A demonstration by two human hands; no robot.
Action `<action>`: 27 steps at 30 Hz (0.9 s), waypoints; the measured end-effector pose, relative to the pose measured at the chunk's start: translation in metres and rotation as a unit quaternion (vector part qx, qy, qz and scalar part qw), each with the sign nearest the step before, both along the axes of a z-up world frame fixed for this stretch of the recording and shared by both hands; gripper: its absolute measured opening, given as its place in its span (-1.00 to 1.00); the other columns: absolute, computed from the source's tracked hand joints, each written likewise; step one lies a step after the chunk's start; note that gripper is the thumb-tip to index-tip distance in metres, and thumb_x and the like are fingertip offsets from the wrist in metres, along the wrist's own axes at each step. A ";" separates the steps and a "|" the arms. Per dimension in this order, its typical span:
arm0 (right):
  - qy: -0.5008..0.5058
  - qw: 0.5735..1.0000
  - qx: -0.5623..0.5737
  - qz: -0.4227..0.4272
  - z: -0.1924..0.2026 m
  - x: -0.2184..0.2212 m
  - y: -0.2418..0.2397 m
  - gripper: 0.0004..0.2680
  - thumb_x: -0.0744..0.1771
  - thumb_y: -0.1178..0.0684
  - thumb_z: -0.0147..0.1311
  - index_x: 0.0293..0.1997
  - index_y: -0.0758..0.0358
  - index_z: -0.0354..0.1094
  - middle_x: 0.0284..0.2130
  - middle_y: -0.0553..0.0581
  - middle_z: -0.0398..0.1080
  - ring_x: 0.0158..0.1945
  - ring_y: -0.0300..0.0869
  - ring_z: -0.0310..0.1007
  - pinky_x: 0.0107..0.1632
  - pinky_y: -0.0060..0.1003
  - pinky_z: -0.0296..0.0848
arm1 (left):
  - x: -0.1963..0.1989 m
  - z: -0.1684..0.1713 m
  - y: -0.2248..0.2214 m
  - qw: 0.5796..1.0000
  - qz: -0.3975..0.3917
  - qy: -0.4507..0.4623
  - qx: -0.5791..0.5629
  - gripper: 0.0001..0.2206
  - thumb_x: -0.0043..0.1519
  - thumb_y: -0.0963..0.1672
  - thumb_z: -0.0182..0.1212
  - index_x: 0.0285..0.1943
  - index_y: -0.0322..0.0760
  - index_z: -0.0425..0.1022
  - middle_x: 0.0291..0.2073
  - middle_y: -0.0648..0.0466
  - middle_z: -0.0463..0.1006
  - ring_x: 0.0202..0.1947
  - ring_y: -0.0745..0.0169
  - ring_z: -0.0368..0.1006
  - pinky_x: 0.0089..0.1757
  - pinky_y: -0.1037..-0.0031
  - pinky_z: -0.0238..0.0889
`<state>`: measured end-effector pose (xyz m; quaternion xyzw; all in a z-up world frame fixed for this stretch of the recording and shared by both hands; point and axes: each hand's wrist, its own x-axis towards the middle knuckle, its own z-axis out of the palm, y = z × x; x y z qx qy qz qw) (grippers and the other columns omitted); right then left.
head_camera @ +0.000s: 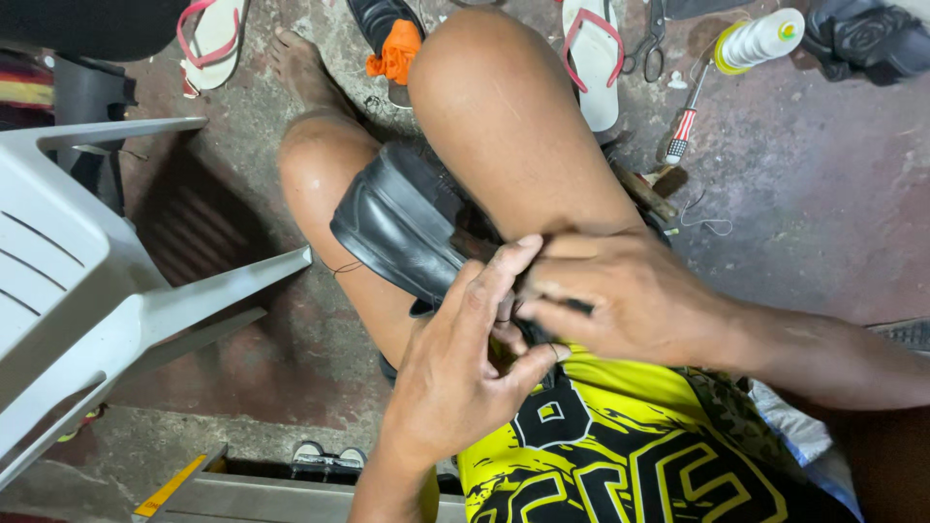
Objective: The person stitches the sole of a black loafer using a needle and thread, pulling the thread through the material by hand.
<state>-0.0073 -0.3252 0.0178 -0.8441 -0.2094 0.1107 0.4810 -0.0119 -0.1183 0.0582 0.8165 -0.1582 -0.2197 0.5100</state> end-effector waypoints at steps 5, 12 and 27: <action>-0.147 0.953 -0.259 -0.057 -0.015 0.040 -0.073 -0.90 0.32 0.07 0.20 -0.30 0.27 0.45 -0.41 0.21 0.43 -0.43 0.08 0.45 -0.38 -0.08 0.39 | 0.005 0.000 0.000 1.000 -0.016 0.008 -0.002 -0.20 0.08 -0.18 0.54 0.52 -0.23 0.15 -0.19 0.03 0.44 -0.42 0.35 0.55 -0.44 0.58 0.43; 0.085 0.923 -0.327 -0.184 -0.030 0.021 -0.113 -0.84 0.45 0.11 -0.14 0.12 0.29 0.29 -0.32 0.20 0.46 -0.45 0.01 0.48 -0.40 -0.09 0.44 | 0.014 -0.003 -0.004 0.999 -0.007 -0.024 -0.041 -0.17 0.12 -0.18 0.52 0.56 -0.26 0.05 0.39 -0.14 0.37 -0.35 0.33 0.57 -0.39 0.61 0.46; 0.304 0.939 0.137 -0.083 -0.028 -0.032 -0.022 -0.73 0.41 0.08 -0.15 0.25 0.28 0.22 -0.40 0.07 0.47 -0.34 -0.23 0.54 -0.21 -0.29 0.51 | 0.006 -0.014 0.003 0.983 0.057 -0.157 -0.077 -0.63 0.19 -0.32 0.28 0.19 -0.26 0.49 0.25 -0.21 0.36 -0.02 0.16 0.53 -0.19 0.56 0.51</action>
